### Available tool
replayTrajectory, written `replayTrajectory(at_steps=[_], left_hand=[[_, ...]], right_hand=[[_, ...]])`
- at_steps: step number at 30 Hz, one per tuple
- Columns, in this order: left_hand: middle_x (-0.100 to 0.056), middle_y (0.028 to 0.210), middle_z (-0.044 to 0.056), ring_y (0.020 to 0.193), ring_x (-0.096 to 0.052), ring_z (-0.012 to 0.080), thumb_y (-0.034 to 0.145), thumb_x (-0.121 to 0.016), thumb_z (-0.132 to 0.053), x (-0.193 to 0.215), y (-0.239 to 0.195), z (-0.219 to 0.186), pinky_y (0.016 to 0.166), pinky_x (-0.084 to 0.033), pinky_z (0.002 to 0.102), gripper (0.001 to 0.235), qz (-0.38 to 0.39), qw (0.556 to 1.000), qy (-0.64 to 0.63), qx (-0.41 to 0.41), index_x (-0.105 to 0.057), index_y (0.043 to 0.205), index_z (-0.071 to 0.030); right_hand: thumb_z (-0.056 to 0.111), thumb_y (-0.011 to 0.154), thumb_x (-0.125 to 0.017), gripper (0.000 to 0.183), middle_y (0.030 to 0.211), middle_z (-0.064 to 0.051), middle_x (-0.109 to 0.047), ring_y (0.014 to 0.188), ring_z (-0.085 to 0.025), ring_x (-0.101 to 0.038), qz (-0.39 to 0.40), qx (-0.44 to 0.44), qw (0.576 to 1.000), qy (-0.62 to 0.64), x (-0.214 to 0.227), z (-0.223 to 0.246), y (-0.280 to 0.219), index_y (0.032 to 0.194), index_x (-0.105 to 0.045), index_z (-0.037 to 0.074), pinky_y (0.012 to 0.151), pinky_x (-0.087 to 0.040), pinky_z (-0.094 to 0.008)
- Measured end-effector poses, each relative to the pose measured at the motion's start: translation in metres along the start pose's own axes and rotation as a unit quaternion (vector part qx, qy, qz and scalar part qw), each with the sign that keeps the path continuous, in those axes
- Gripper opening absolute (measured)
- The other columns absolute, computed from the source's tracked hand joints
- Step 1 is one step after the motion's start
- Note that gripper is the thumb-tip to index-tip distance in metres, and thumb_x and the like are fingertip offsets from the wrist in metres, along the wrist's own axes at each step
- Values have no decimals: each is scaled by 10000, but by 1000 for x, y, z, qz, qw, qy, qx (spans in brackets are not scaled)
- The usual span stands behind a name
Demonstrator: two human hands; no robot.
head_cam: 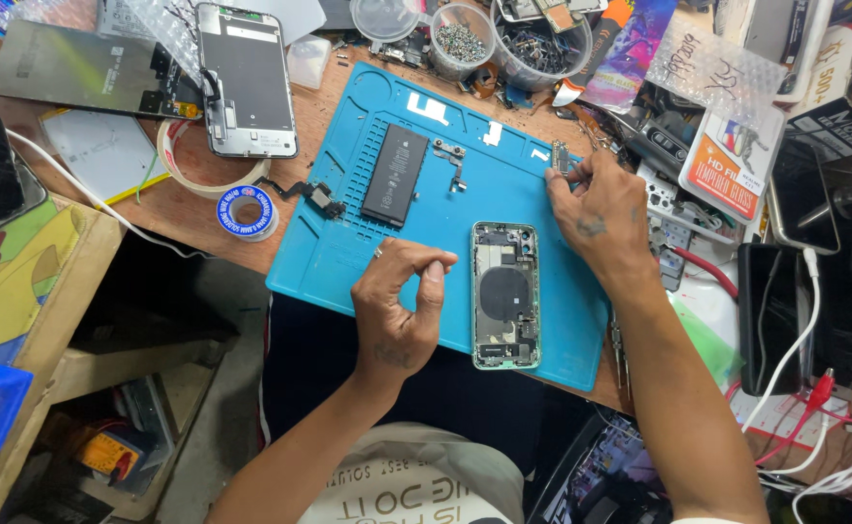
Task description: The person disassembles a smartphone on a blue anti-static mat, using tweezers and screwdrivers to remove the battery, logic board, and camera module. They place each component on the mat and continue to unscrew and separate internal parts.
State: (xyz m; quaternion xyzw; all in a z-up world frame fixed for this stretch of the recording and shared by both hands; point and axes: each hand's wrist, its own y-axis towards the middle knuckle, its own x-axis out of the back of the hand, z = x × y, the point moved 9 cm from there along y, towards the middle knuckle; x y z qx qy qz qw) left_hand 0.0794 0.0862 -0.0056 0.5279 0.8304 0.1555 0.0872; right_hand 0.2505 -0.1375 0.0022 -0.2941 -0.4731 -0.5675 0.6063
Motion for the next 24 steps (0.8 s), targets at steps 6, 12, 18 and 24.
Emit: replayTrajectory(at_steps=[6,12,18,24], left_hand=[[-694,861,51,817,-644,153,999,-576,-103,3,-3,0,796,-530,307,151,-8,1000,-7,-6,-712,960,-50],[-694,856,48,807,-634,151,1000,-570,-104,4,-5,0,784,-527,302,155,-7,1000,-4,-17,-711,958,-54],[-695,852,48,798,-634,146,1003,-571,-105,5,-6,1,779,-526,297,157,-12,1000,-5,-22,-712,961,-52],[-693,864,49,804,-632,151,1001,-575,-89,7,-7,0,775,-527,298,143,-11,1000,-4,-22,-709,966,-52]], right_hand=[[314,898,-807,392,722,-228,-693,683,-366,-713,0,-10,999,-32,0,-3,9,911,-661,-50,687,-569,-456],[279,940,-765,332,762,-232,-693,705,-368,-724,-7,15,999,-32,-1,2,10,955,-696,-45,709,-576,-453],[239,932,-727,262,790,-196,-732,715,-322,-738,-11,-17,1000,-18,-1,-7,15,968,-721,-21,718,-584,-419],[219,970,-728,222,848,-170,-750,745,-264,-742,-47,14,999,-14,12,-15,17,983,-761,0,725,-582,-392]])
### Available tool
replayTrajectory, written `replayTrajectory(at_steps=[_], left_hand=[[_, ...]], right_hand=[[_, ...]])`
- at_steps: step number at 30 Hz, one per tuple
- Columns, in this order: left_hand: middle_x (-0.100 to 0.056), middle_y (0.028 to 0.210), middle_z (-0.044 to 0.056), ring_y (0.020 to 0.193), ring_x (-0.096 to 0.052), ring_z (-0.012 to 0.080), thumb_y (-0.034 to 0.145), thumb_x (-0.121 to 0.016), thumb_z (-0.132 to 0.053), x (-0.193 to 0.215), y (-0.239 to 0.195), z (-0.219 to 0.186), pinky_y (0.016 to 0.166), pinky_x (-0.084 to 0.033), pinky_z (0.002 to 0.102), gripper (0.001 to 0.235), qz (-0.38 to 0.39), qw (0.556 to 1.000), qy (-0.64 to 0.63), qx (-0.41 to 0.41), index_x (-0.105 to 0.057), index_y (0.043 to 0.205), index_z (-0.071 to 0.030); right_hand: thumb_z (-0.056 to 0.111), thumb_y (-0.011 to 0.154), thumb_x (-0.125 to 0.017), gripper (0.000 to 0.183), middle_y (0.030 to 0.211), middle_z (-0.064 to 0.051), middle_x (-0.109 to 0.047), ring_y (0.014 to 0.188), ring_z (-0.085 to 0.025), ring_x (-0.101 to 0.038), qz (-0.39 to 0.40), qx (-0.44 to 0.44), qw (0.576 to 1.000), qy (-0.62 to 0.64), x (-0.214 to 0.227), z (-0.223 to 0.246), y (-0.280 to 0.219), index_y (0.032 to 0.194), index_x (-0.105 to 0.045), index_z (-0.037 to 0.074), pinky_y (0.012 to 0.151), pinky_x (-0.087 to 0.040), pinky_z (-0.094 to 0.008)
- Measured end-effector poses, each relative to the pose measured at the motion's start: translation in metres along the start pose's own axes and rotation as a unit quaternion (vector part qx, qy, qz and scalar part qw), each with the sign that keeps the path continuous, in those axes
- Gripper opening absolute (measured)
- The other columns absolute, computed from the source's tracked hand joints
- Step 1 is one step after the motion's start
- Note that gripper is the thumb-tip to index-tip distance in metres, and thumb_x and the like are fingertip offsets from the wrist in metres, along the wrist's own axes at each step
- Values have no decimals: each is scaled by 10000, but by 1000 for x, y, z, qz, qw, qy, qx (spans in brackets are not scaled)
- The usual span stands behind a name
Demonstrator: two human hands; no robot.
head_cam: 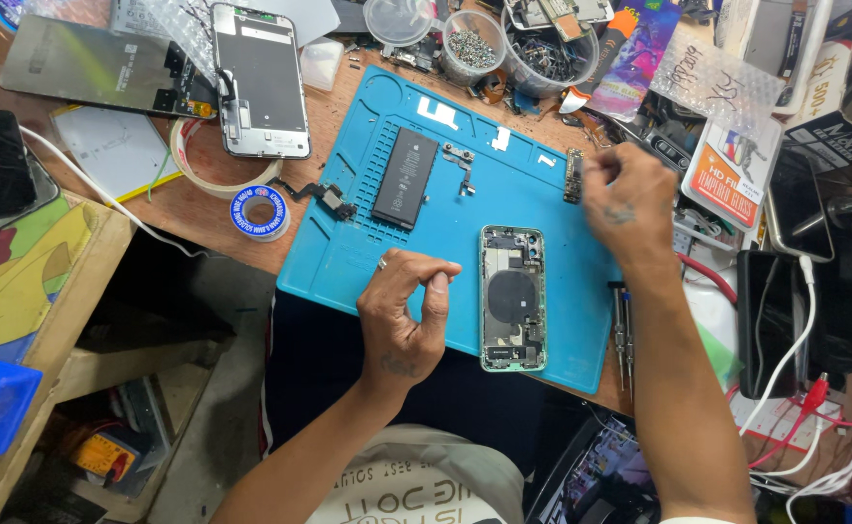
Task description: The person disassembles a smartphone on a blue anti-static mat, using tweezers and screwdrivers to remove the battery, logic board, and camera module. They place each component on the mat and continue to unscrew and separate internal parts.
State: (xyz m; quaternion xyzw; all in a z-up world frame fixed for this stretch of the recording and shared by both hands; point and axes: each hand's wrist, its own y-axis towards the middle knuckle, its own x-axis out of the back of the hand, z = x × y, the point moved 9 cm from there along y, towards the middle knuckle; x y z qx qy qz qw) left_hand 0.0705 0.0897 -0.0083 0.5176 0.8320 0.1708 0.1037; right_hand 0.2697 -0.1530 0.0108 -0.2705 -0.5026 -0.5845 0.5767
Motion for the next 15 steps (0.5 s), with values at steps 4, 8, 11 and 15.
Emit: replayTrajectory(at_steps=[4,8,11,15], left_hand=[[-695,878,54,808,-636,161,997,-576,-81,0,0,-2,781,-529,304,134,-3,1000,8,-5,-703,967,-50],[-697,888,59,812,-638,173,994,-574,-80,0,1,-3,776,-532,307,133,-6,1000,9,-6,-700,964,-49],[-694,891,64,817,-637,180,993,-579,-78,2,0,-4,781,-532,314,128,-11,1000,13,-6,-699,964,-43],[-699,887,60,809,-643,178,991,-579,-79,2,1,-3,788,-536,317,127,-11,1000,11,-6,-698,960,-46]], right_hand=[[251,959,-752,254,865,-171,-753,758,-260,-740,7,-9,1000,18,11,-9,16,1017,-780,6,730,-577,-402],[381,889,-816,385,837,-209,-744,759,-306,-739,85,-81,992,-44,-7,-16,33,968,-789,5,759,-579,-422],[452,840,-855,478,835,-250,-731,778,-346,-737,111,-95,986,-84,-17,-17,42,951,-791,-8,795,-579,-439],[457,827,-855,507,821,-270,-726,780,-359,-745,120,-85,985,-86,-27,-18,48,943,-784,-31,794,-588,-450]])
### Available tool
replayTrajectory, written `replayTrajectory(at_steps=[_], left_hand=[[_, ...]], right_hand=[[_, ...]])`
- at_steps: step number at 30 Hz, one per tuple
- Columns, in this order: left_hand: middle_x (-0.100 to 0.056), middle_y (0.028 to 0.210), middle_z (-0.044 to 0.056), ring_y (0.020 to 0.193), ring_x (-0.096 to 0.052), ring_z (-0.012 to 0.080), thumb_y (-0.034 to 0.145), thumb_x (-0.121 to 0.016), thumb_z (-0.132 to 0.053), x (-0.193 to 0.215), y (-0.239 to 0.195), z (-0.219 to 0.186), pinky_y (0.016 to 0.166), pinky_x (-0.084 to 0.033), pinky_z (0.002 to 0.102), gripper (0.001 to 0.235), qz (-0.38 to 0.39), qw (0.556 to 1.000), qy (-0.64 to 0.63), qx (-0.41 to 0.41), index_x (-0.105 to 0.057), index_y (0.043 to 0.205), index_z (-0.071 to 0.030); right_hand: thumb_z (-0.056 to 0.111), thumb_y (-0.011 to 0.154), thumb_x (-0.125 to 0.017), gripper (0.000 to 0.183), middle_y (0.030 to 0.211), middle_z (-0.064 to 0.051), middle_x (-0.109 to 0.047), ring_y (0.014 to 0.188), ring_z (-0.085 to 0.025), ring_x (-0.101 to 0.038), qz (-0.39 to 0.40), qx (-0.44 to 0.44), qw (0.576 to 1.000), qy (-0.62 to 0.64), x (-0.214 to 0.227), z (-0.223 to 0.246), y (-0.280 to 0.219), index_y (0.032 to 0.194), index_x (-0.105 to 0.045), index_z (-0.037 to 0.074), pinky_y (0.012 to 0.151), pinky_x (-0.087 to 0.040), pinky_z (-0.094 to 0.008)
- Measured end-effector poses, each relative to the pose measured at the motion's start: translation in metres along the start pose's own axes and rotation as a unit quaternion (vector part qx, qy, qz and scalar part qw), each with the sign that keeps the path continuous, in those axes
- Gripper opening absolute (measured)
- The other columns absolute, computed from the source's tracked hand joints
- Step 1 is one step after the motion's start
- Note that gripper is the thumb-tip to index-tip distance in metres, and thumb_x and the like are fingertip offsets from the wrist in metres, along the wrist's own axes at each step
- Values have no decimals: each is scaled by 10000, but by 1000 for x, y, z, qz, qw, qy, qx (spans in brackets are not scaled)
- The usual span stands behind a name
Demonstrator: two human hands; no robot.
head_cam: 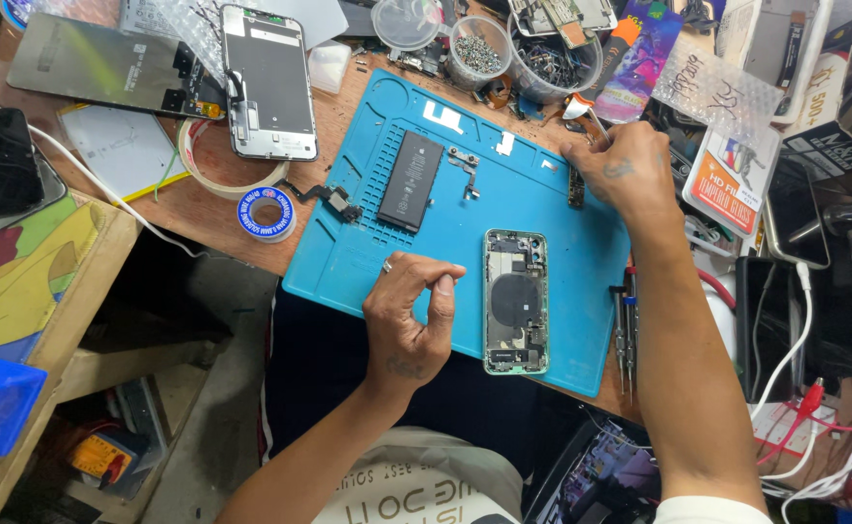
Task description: The person disassembles a smartphone on a blue anti-static mat, using tweezers and screwdrivers to remove the battery, logic board, and camera module. They place each component on the mat and continue to unscrew and separate internal parts.
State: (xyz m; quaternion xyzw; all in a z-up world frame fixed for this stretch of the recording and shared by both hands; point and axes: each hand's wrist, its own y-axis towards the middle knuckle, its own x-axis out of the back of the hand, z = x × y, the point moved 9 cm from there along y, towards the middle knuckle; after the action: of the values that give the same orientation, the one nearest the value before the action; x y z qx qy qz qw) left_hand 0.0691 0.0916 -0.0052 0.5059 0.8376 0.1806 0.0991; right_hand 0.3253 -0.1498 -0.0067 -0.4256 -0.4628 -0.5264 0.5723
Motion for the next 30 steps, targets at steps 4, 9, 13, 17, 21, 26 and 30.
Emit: replayTrajectory(at_steps=[4,9,13,17,21,26,30], left_hand=[[-699,883,59,807,-644,178,989,-577,-76,0,0,1,788,-536,315,128,-1,1000,-7,-1,-698,956,-49],[-701,894,67,810,-648,182,980,-582,-67,2,-1,1,793,-536,320,117,-3,1000,-10,1,-694,956,-42],[-700,900,69,816,-651,186,981,-583,-66,2,1,0,786,-539,319,115,-2,1000,-12,2,-693,958,-42],[-698,902,73,821,-651,192,983,-586,-67,1,0,-1,788,-538,322,114,-4,1000,-5,2,-694,960,-39],[-702,896,72,814,-650,191,980,-593,-70,1,1,-1,784,-537,322,110,-5,1000,0,2,-696,960,-39],[-702,897,72,806,-648,193,977,-594,-68,2,1,-3,790,-535,328,107,-8,1000,1,1,-697,960,-39],[-701,901,71,812,-648,200,975,-592,-65,3,1,-3,791,-534,329,108,-5,1000,6,3,-695,962,-38]], right_hand=[[442,835,-849,488,814,-231,-731,741,-292,-734,30,-54,998,14,-7,-15,5,945,-776,-28,743,-585,-418],[327,894,-839,385,760,-78,-692,629,-108,-603,74,-74,970,220,4,-32,0,891,-746,-47,570,-477,-248],[243,910,-833,268,735,15,-637,571,-27,-519,86,-98,921,367,27,-40,-10,925,-721,1,489,-366,-160],[230,929,-810,254,736,4,-650,560,-25,-518,101,-60,901,419,37,-21,-20,907,-704,0,479,-364,-151],[315,960,-801,323,723,-17,-660,570,-50,-518,98,-25,940,326,30,12,-32,879,-729,11,503,-383,-180],[397,898,-810,373,682,-95,-686,590,-168,-609,67,-4,989,135,-2,63,-38,827,-766,34,564,-497,-354],[395,872,-814,415,664,-173,-690,606,-260,-687,20,64,995,80,-14,93,-43,768,-753,-3,652,-550,-415]])
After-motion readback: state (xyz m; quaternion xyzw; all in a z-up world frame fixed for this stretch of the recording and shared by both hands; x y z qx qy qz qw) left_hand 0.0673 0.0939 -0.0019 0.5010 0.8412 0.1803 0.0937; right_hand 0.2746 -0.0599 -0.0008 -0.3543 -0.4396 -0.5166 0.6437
